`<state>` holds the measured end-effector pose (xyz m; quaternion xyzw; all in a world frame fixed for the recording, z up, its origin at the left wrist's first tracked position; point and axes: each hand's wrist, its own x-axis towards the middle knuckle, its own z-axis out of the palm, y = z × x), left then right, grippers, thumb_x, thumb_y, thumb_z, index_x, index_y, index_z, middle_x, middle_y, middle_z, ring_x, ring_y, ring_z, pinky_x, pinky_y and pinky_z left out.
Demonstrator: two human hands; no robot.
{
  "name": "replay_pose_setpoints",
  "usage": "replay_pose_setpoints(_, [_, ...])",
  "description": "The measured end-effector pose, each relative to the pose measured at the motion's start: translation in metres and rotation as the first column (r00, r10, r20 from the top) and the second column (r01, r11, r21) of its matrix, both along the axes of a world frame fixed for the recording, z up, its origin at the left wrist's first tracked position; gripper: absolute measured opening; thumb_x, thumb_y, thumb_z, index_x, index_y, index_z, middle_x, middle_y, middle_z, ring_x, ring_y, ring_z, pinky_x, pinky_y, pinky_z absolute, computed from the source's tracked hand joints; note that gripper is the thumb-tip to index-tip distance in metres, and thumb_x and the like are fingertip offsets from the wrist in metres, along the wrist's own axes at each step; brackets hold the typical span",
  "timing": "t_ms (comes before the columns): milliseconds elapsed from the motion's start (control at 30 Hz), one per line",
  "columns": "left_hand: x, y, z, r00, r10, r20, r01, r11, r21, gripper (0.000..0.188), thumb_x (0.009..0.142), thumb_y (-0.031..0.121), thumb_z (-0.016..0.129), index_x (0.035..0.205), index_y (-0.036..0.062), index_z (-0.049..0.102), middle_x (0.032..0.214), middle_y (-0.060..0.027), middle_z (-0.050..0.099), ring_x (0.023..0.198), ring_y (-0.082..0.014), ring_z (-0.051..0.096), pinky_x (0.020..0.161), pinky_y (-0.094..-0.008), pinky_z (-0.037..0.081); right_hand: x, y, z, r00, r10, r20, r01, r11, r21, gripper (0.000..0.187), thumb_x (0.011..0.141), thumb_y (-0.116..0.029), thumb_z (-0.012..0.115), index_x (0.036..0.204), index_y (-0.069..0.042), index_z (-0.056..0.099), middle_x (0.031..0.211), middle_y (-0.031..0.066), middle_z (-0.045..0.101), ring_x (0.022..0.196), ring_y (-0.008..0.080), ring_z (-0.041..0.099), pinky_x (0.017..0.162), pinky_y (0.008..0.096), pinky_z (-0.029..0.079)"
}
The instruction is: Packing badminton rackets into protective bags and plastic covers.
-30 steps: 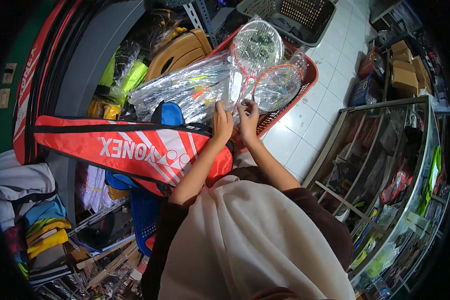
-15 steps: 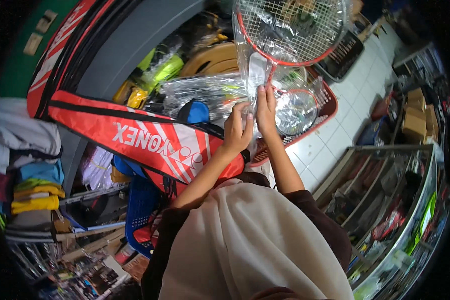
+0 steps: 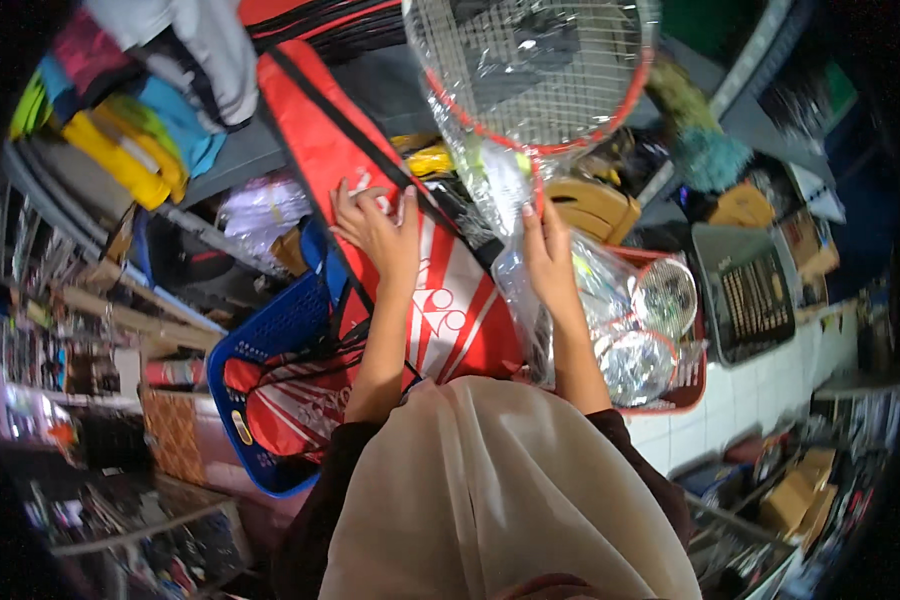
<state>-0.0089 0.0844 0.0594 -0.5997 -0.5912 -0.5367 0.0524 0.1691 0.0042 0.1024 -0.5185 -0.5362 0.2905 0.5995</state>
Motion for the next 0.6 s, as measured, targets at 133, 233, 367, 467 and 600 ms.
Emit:
replay_pose_setpoints(133, [0.003, 0.011, 0.001, 0.999, 0.011, -0.048, -0.019, 0.988, -0.155, 0.044, 0.073, 0.027, 0.069, 0.106, 0.0037, 0.051, 0.144, -0.0188, 0.023, 0.137, -0.0405, 0.011, 0.1, -0.0717, 0.003, -0.043, 0.031, -0.01, 0.974, 0.216, -0.063, -0.221, 0.97, -0.103, 0.024, 0.097, -0.017, 0.044, 0.107, 0.003, 0.053, 0.066, 0.0044, 0.049, 0.062, 0.0097, 0.043, 0.055, 0.029, 0.038])
replay_pose_setpoints(233, [-0.003, 0.026, -0.009, 0.998, 0.035, -0.045, -0.045, 0.972, -0.229, 0.071, 0.073, 0.032, 0.064, 0.13, -0.0006, 0.037, 0.148, -0.0184, 0.015, 0.139, -0.0402, 0.004, 0.097, -0.0729, -0.009, -0.069, 0.063, -0.037, 0.963, 0.271, 0.001, -0.27, 0.961, 0.055, 0.029, 0.098, -0.02, 0.045, 0.115, 0.002, 0.054, 0.088, 0.0032, 0.06, 0.078, 0.0101, 0.05, 0.072, 0.0249, 0.042])
replay_pose_setpoints(367, [-0.015, 0.049, -0.043, 0.997, 0.079, -0.014, -0.08, 0.984, -0.161, 0.086, 0.079, 0.045, 0.055, 0.144, 0.0002, 0.019, 0.151, -0.0187, 0.005, 0.14, -0.0402, -0.006, 0.093, -0.0736, -0.014, -0.092, 0.078, -0.049, 0.947, 0.321, 0.003, -0.321, 0.947, 0.011, 0.031, 0.097, -0.02, 0.044, 0.114, 0.004, 0.054, 0.09, 0.0069, 0.061, 0.084, 0.0123, 0.051, 0.078, 0.0275, 0.042])
replay_pose_setpoints(467, [-0.014, 0.05, -0.046, 0.985, 0.101, -0.142, -0.127, 0.974, -0.187, 0.084, 0.082, 0.049, 0.049, 0.144, 0.0005, 0.019, 0.152, -0.0196, 0.0, 0.14, -0.0393, -0.009, 0.091, -0.0748, -0.015, -0.093, 0.085, -0.054, 0.951, 0.308, 0.021, -0.308, 0.951, 0.026, 0.033, 0.096, -0.018, 0.043, 0.117, 0.005, 0.053, 0.096, 0.0206, 0.064, 0.089, 0.0219, 0.06, 0.083, 0.0317, 0.044])
replay_pose_setpoints(600, [-0.009, 0.04, -0.027, 0.981, 0.04, -0.19, -0.094, 0.954, -0.285, 0.078, 0.083, 0.044, 0.049, 0.142, -0.0002, 0.026, 0.152, -0.0209, 0.002, 0.14, -0.039, -0.009, 0.09, -0.0774, -0.011, -0.086, 0.091, -0.063, 0.951, 0.303, -0.059, -0.303, 0.953, 0.014, 0.037, 0.099, -0.022, 0.039, 0.115, 0.007, 0.054, 0.096, 0.0195, 0.064, 0.088, 0.0218, 0.059, 0.082, 0.0324, 0.044])
